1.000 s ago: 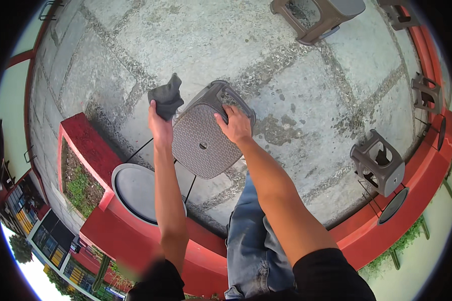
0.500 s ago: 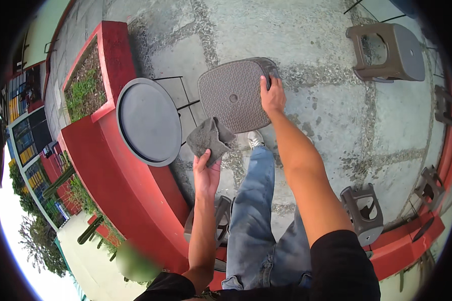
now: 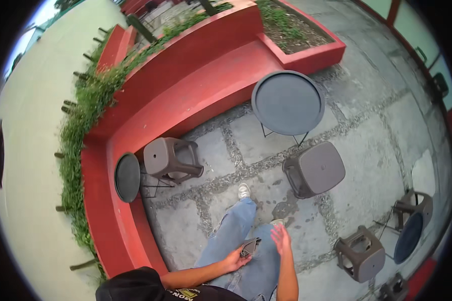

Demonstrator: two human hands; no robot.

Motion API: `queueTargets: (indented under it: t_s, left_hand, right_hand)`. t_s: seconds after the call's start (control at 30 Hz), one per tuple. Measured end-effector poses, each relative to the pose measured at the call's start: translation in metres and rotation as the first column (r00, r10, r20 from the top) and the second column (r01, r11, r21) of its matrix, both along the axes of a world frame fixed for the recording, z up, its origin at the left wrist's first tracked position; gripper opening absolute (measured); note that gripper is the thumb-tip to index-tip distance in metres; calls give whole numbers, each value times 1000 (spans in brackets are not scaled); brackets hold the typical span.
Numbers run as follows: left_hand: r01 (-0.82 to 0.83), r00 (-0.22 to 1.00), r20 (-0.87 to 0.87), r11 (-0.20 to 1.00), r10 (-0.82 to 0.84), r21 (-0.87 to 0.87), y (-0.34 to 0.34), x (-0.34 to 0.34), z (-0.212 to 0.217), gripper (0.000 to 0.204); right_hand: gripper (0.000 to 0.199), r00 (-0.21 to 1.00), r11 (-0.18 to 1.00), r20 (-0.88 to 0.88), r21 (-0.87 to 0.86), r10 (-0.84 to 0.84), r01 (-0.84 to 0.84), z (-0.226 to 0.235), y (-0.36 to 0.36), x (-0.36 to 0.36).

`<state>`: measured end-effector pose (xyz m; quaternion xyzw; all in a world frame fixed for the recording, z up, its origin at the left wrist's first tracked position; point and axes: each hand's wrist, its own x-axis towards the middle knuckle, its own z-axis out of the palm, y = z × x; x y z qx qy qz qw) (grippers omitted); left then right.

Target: Wiping down outdoor tables and plastic stools with a cloth and arranging them.

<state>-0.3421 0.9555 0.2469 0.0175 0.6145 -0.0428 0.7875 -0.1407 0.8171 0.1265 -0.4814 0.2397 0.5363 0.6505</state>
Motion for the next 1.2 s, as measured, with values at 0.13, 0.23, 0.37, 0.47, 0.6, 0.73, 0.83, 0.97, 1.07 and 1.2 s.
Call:
queueTargets:
  t_s: [0.13, 0.23, 0.37, 0.47, 0.6, 0.73, 0.83, 0.97, 1.07, 1.2]
  left_hand:
    - [69, 997, 39, 995, -72, 76, 0, 4, 18, 36]
    - [240, 938, 119, 859, -325, 453, 41, 2, 45, 39]
    - [146, 934, 168, 767, -315, 625, 63, -46, 44, 39]
    - [247, 813, 247, 698, -527, 673, 112, -108, 66, 41]
    - [-49, 905, 272, 554, -328, 831, 210, -194, 162, 29]
    - [-304, 921, 371, 375, -120, 876, 286, -259, 250, 25]
    - [-316, 892, 392, 308, -225, 897, 315, -268, 290, 25]
    - [-199, 813, 374, 391, -447, 899, 333, -242, 307, 26]
    - [-136, 749, 343, 376, -567, 917, 334, -191, 297, 20]
    - [-118, 686, 311, 321, -658, 940, 330, -111, 296, 13]
  right_hand:
    - [79, 922, 971, -360, 229, 144, -62, 124, 21, -98]
    - [77, 941, 985, -335, 170, 46, 12, 151, 42, -123]
    - [58, 964, 960, 16, -104, 265, -262, 162, 77, -124]
    - [33, 932, 943, 150, -7, 330, -333, 183, 127, -138]
    - [58, 949, 906, 180, 297, 258, -302, 262, 231, -190]
    - [89, 847, 758, 245, 378, 472, -532, 366, 320, -253]
    - [93, 826, 645, 359, 517, 435, -564, 424, 344, -276]
    - [84, 851, 685, 332, 505, 408, -525, 425, 333, -256]
    - [72, 887, 790, 178, 405, 426, -460, 412, 310, -228]
    - [54, 932, 887, 158, 291, 325, -359, 406, 293, -207]
